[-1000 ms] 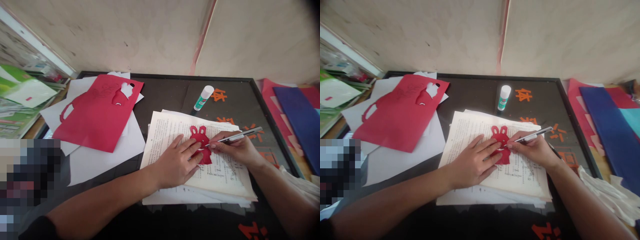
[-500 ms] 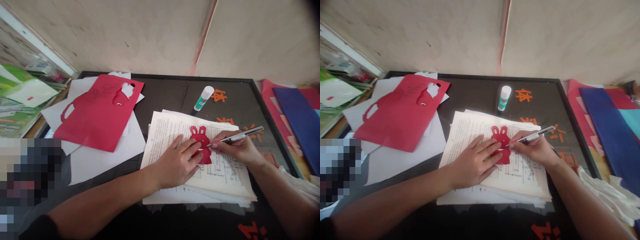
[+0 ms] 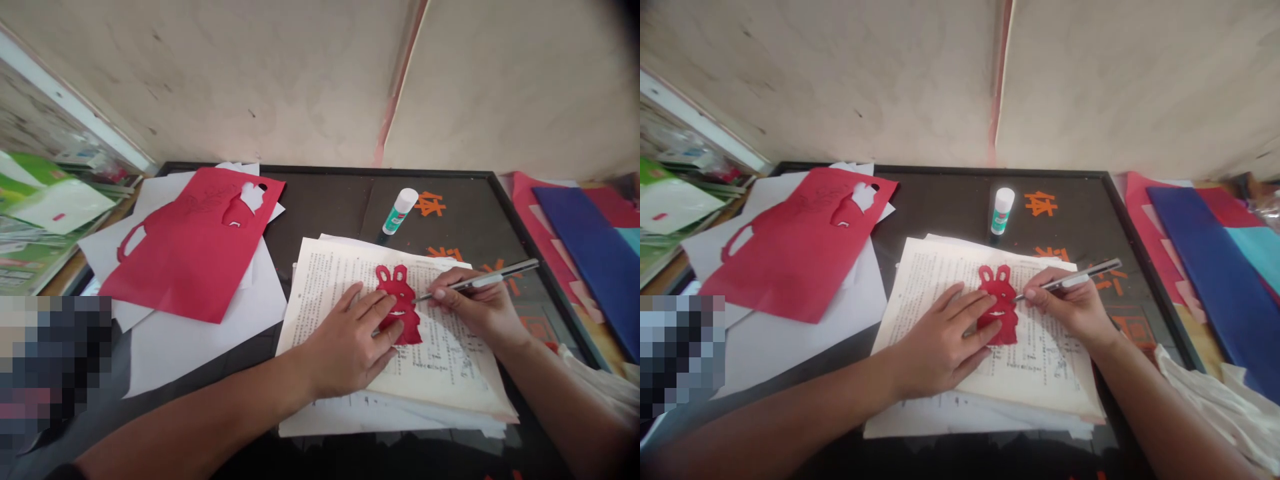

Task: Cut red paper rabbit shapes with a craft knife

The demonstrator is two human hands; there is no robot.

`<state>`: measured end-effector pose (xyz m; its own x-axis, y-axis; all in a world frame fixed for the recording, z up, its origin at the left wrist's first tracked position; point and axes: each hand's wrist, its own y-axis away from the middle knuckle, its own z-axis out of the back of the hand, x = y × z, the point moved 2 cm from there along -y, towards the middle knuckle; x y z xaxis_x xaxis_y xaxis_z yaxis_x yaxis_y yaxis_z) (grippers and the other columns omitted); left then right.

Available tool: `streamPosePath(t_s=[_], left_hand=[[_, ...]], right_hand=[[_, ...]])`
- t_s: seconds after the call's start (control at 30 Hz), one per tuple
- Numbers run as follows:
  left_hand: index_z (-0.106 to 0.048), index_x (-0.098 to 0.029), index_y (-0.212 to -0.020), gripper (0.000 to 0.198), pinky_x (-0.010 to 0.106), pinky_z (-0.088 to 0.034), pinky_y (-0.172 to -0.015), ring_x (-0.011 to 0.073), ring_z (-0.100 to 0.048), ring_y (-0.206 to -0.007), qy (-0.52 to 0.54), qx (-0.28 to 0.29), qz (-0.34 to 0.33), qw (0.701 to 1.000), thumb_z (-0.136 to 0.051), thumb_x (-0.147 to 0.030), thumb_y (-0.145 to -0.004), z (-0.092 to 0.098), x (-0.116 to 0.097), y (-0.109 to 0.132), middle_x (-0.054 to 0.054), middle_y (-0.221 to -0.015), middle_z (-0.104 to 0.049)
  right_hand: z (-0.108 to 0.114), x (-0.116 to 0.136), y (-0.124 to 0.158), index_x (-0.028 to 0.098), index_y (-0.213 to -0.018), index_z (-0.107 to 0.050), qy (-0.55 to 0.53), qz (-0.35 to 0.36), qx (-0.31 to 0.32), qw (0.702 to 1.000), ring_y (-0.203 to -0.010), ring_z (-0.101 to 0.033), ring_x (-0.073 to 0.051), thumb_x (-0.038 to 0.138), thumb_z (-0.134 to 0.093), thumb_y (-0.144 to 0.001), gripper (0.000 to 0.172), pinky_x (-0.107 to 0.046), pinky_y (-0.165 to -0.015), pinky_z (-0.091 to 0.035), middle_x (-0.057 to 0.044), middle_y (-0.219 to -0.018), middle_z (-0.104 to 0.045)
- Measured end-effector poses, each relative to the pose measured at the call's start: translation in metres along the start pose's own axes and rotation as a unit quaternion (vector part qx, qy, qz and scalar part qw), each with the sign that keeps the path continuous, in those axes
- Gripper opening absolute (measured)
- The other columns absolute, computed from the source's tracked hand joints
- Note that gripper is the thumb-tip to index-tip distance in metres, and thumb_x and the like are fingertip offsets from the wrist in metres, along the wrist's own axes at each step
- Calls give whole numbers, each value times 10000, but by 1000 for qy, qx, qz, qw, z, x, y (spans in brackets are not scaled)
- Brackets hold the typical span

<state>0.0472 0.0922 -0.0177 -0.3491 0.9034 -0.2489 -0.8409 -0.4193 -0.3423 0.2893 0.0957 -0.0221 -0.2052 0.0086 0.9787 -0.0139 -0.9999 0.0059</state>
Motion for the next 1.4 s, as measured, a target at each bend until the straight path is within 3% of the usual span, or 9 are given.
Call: streamPosePath(t_s=[0.13, 0.43, 0.8, 1.23, 1.4], left_hand=[[-605, -127, -1257, 351, 577, -334, -1101, 325, -481, -1297, 4, 5, 2, 1000, -458, -302, -991, -1, 0, 0, 209, -1372, -530], [-605, -132, -1262, 353, 573, -334, -1097, 325, -477, -1301, 8, 5, 2, 1000, -459, -300, -988, -1, 1, 0, 209, -1372, -532], [-600, -139, -1274, 363, 559, -293, -1124, 327, -460, -1321, 2, 16, 4, 1000, -477, -317, -983, -3, 1, 1, 200, -1385, -525], [-603, -133, -1277, 373, 572, -311, -1112, 330, -465, -1321, 2, 18, 2, 1000, -443, -321, -996, -2, 2, 1, 204, -1393, -524], [-590, -139, -1287, 366, 555, -240, -1162, 314, -379, -1402, 3, 21, -3, 1000, -435, -312, -1005, -3, 2, 1, 149, -1436, -512]], right_hand=[[-4, 6, 1, 241, -763, -744, 42, 15, 56, 997, -522, -586, -127, 323, -772, -798, 94, -253, -480, -472, -8, -628, -690], [-10, 12, -1, 234, -761, -745, 72, 37, 84, 993, -580, -621, -141, 305, -766, -803, 85, -260, -525, -496, -11, -659, -700], [-6, 4, -1, 239, -794, -756, 53, 25, 73, 996, -527, -579, -128, 338, -776, -794, 101, -262, -480, -476, -6, -645, -689], [-11, 14, -4, 232, -764, -755, 87, 41, 85, 992, -598, -636, -147, 325, -783, -783, 99, -263, -539, -509, -13, -680, -722], [-11, 15, -3, 230, -759, -751, 86, 46, 91, 991, -592, -632, -140, 308, -776, -790, 87, -263, -547, -514, -12, -680, -719]])
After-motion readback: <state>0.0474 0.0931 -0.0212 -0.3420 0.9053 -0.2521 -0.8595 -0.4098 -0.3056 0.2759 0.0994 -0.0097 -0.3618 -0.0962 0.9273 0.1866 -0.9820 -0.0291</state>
